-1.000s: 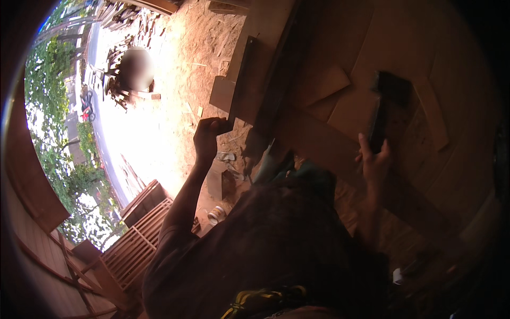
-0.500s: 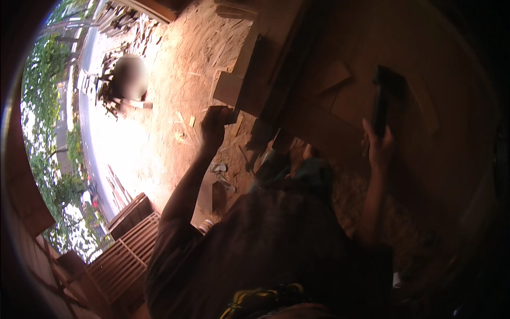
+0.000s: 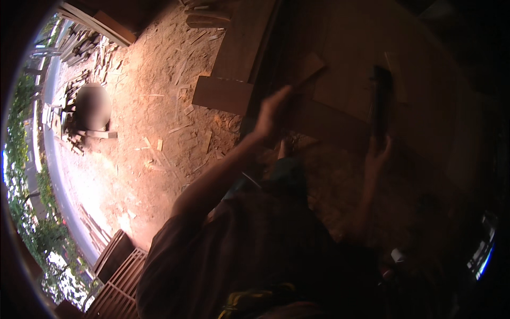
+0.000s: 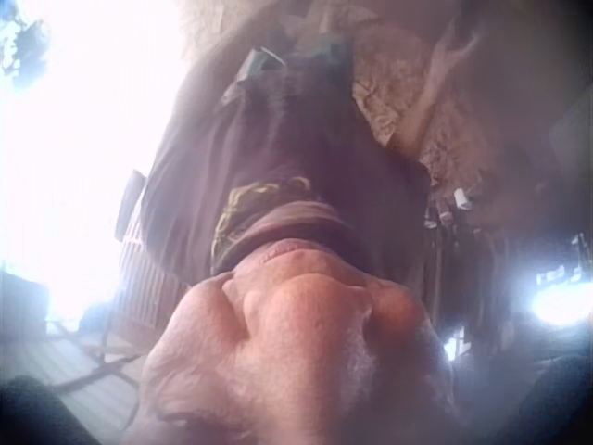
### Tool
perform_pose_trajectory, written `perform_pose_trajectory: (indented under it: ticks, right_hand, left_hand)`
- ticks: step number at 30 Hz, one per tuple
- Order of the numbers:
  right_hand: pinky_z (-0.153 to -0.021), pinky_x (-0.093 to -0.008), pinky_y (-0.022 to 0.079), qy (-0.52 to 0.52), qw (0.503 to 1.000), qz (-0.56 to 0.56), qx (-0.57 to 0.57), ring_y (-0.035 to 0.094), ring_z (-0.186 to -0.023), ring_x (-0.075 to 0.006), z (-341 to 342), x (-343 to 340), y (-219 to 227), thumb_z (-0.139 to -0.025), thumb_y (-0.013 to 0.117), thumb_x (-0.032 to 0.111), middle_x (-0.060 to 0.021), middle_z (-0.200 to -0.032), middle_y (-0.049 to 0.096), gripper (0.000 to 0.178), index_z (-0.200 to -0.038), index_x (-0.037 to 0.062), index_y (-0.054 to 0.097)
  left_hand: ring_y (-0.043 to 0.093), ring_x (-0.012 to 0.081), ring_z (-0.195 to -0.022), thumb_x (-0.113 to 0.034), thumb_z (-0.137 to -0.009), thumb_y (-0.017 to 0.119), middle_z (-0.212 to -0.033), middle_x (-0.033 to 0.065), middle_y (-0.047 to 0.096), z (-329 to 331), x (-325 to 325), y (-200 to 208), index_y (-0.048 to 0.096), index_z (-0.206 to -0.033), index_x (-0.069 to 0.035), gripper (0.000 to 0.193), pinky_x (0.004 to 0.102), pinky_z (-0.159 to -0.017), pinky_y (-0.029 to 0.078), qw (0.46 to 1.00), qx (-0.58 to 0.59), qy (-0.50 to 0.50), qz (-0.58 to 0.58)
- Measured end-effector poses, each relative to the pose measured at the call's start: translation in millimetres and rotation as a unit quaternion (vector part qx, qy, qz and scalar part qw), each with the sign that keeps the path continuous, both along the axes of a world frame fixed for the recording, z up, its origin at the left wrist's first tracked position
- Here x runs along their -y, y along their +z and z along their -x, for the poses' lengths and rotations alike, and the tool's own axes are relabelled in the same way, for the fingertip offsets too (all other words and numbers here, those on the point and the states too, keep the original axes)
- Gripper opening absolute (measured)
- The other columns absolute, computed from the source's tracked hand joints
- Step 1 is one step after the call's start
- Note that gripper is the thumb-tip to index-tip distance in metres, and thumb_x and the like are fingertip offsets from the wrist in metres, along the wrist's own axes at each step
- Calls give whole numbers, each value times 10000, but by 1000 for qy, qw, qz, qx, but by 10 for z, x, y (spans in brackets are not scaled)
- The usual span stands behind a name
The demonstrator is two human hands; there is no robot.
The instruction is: The person assembles a curved wooden structure by placing planks onto a frame, aligning them, and securing them with a hammer and nails. The person repeatedly positions planks, taps them into place, and hammers nails to fasten the pieces.
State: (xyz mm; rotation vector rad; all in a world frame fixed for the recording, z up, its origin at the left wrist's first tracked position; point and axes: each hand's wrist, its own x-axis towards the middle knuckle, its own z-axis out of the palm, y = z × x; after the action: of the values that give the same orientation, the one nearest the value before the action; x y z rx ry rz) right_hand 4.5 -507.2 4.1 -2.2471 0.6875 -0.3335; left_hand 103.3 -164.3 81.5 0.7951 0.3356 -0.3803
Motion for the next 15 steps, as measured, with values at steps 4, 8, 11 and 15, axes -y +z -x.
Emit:
perform_pose_trajectory:
  ticks: [4, 8, 11, 15]
  right_hand:
    - [-1118, -442, 439, 184, 913, 346, -118, 576, -1274, -343, 630, -907, 618, -1036, 579, 455, -189, -1370, 608, 555, -1403, 40, 546]
    - [-947, -423, 539, 324, 920, 95, -200, 672, -1094, -271, 1314, -1770, 481, -1080, 496, 323, -164, -1205, 687, 375, -1241, 23, 653]
    - [-864, -390, 560, 224, 920, -216, -238, 704, -983, -247, 1312, -2491, 409, -1083, 475, 292, -148, -1082, 722, 357, -1196, 12, 666]
    - [-761, -343, 562, 141, 928, -312, -151, 720, -829, -233, 1348, -2792, 278, -1073, 485, 255, -120, -893, 737, 329, -1164, 0, 671]
  left_hand:
    - [543, 301, -1346, -269, -1034, 575, -1397, 126, 602, 100, 450, -594, 579, -1395, -117, 392, 474, -1139, 421, 850, 356, -220, -318]
    - [470, 307, -1423, -224, -956, 643, -1470, 82, 560, 509, 789, -508, 564, -1449, -186, 500, 507, -1186, 368, 593, 558, -352, -461]
    - [499, 238, -1332, -166, -918, 640, -1335, 25, 595, 859, 647, -744, 622, -1314, -191, 397, 498, -1046, 420, 529, 669, -182, -489]
    - [459, 239, -1386, -170, -945, 613, -1425, 35, 558, 835, 440, -536, 600, -1365, -236, 425, 487, -1109, 377, 457, 666, -308, -502]
